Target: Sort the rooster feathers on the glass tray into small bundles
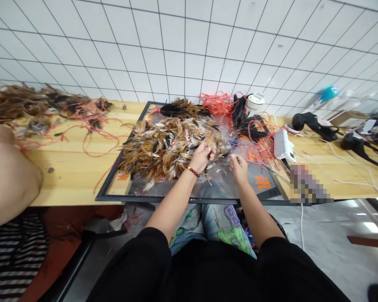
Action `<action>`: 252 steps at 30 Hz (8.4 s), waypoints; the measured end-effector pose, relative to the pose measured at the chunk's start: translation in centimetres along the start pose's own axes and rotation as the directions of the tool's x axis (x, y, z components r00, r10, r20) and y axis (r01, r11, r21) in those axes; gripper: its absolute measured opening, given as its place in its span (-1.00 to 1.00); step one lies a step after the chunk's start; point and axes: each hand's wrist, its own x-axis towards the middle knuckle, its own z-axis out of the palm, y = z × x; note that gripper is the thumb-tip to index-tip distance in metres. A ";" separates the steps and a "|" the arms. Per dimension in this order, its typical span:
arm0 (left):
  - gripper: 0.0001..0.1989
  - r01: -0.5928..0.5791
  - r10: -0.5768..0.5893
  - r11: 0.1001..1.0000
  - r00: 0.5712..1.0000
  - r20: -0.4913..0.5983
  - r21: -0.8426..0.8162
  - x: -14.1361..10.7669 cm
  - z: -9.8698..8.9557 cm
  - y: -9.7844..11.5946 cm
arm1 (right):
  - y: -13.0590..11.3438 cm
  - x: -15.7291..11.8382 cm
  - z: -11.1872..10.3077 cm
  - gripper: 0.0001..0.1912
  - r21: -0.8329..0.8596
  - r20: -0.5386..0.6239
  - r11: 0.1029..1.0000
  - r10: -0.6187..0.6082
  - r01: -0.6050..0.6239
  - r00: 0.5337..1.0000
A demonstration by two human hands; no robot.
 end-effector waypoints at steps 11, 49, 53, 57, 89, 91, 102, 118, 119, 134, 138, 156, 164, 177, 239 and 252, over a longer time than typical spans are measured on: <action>-0.83 0.130 -0.146 0.937 0.989 0.025 0.325 0.2 0.1 -1.6 | 0.2 0.0 -0.7 -0.52 -0.071 0.185 0.992 -0.090 0.105 0.979; -0.83 0.014 0.048 0.978 0.957 -0.287 0.210 0.5 -1.9 -1.2 | 1.2 2.4 4.3 -0.64 0.038 0.093 0.980 -0.197 0.194 0.976; -0.80 0.010 0.048 0.973 0.969 -0.243 0.229 0.7 -2.1 -1.8 | 1.3 1.8 4.4 -0.65 0.054 0.113 0.981 -0.190 0.185 0.975; -0.79 0.009 0.049 0.967 0.975 -0.218 0.256 0.8 -2.1 -2.1 | 0.8 1.5 4.5 -0.66 0.054 0.176 0.983 -0.181 0.174 0.968; -0.87 0.108 -0.067 0.981 0.970 -0.236 0.163 -0.4 -0.9 -0.1 | 1.2 4.8 0.8 -0.75 -0.089 -0.177 0.966 -0.257 0.244 0.950; -0.87 0.097 -0.062 0.986 0.967 -0.247 0.133 -0.3 -1.1 0.0 | 1.4 4.7 0.5 -0.85 -0.309 -0.110 0.914 -0.309 0.263 0.945; -0.86 0.089 -0.049 0.989 0.953 -0.298 0.121 -0.2 -1.1 0.0 | 0.8 1.8 2.7 -0.76 -0.856 0.306 0.321 -0.316 0.405 0.898; -0.82 0.012 -0.001 0.999 0.948 -0.318 0.033 -0.6 -0.5 0.9 | 0.4 2.0 3.2 -0.61 -0.867 0.337 0.284 -0.272 0.409 0.902; -0.82 0.015 -0.001 0.999 0.947 -0.321 0.040 -0.6 -0.5 0.9 | 0.3 2.1 3.2 -0.67 -0.867 0.333 0.287 -0.276 0.408 0.902; -0.77 0.121 0.023 0.905 0.943 -0.333 0.407 -0.4 -0.6 -0.5 | -0.6 1.0 1.3 -0.70 -0.797 0.466 0.197 -0.401 0.571 0.789; -0.76 0.141 -0.003 0.882 0.956 -0.292 0.450 -0.5 -0.5 -0.8 | -0.7 0.9 1.6 -0.71 -0.803 0.455 0.198 -0.406 0.562 0.793; -0.82 -0.048 0.082 0.991 0.951 -0.298 0.121 -0.8 -1.2 2.2 | -0.4 -0.5 4.1 -0.78 -0.574 0.762 0.207 -0.219 0.792 0.609; -0.81 0.142 -0.058 0.962 0.941 -0.333 0.235 -1.0 -1.0 0.7 | -1.0 0.8 1.4 -0.79 -0.820 0.351 0.206 -0.556 0.534 0.754; -0.78 0.392 -0.345 0.866 0.918 -0.196 0.311 -1.6 -0.8 0.7 | -0.9 0.4 1.9 -0.82 -0.813 0.387 0.144 -0.592 0.564 0.707; -0.91 -0.158 0.105 0.973 0.952 -0.287 -0.166 -1.3 -1.6 3.3 | 1.3 3.1 2.2 -0.71 -0.332 0.115 0.896 -0.272 0.295 0.955; -0.91 -0.119 0.083 0.988 0.952 -0.295 -0.104 -1.3 -1.4 2.9 | -1.1 0.2 1.1 -0.71 -0.549 0.690 0.376 -0.300 0.746 0.659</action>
